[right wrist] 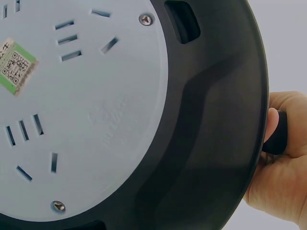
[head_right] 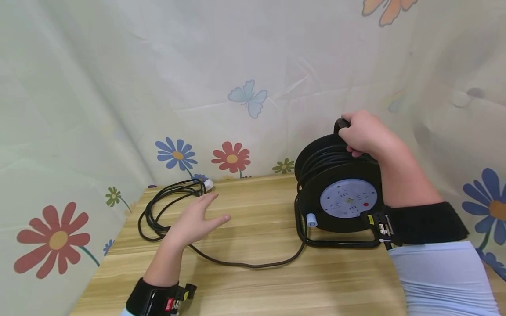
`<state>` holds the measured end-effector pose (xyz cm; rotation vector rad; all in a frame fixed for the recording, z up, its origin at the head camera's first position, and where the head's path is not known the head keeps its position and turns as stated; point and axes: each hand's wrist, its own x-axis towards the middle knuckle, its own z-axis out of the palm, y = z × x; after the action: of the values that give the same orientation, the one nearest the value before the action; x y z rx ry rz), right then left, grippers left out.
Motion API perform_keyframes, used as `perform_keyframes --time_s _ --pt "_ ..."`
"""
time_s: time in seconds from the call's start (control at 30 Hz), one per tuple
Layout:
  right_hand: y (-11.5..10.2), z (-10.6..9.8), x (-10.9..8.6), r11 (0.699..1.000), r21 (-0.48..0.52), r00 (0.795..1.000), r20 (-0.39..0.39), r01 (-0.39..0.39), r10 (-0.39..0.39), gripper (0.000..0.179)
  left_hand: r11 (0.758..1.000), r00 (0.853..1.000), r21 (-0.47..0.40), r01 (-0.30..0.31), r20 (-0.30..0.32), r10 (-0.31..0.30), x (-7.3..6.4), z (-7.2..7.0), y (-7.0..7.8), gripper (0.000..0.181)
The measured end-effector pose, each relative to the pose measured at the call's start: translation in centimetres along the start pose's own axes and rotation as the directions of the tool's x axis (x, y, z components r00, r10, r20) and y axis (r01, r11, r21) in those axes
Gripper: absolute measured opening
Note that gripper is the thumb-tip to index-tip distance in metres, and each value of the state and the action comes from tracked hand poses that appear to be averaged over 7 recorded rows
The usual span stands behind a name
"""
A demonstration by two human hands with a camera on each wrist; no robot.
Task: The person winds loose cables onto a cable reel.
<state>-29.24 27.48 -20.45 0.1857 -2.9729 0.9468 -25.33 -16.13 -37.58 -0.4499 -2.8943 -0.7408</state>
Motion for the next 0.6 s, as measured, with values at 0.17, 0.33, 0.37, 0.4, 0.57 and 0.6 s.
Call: perform_keyframes --time_s 0.17,0.33,0.37,0.4,0.57,0.6 --pt "-0.2 0.2 0.3 1.0 -0.03 1.0 0.004 0.006 -0.006 0.065 1.0 1.0 -0.029 0.003 -0.025 -0.004 -0.4 -1.0 -0.3 0.087" --pt "-0.4 0.3 0.4 0.999 -0.042 1.0 0.011 0.005 -0.004 0.065 1.0 1.0 0.002 0.029 0.004 -0.029 -0.3 -2.3 -2.3 0.088" --pt "-0.5 0.2 0.5 0.999 -0.043 1.0 0.009 0.004 -0.003 0.064 1.0 1.0 0.013 0.027 0.011 -0.027 -0.2 -2.6 -2.7 0.088" --pt "-0.5 0.2 0.5 0.999 -0.045 1.0 0.008 0.004 -0.004 0.064 0.999 1.0 0.027 0.024 0.016 -0.024 -0.1 -2.9 -3.1 0.088" --pt "-0.9 0.2 0.7 0.998 -0.057 1.0 0.005 0.009 -0.009 0.064 0.991 0.999 0.133 -0.004 0.045 -0.002 0.5 -3.8 -5.3 0.086" --pt "-1.0 0.3 0.8 0.998 -0.054 1.0 0.007 0.01 -0.009 0.064 0.989 0.998 0.148 -0.004 0.055 -0.004 0.5 -3.8 -5.7 0.085"
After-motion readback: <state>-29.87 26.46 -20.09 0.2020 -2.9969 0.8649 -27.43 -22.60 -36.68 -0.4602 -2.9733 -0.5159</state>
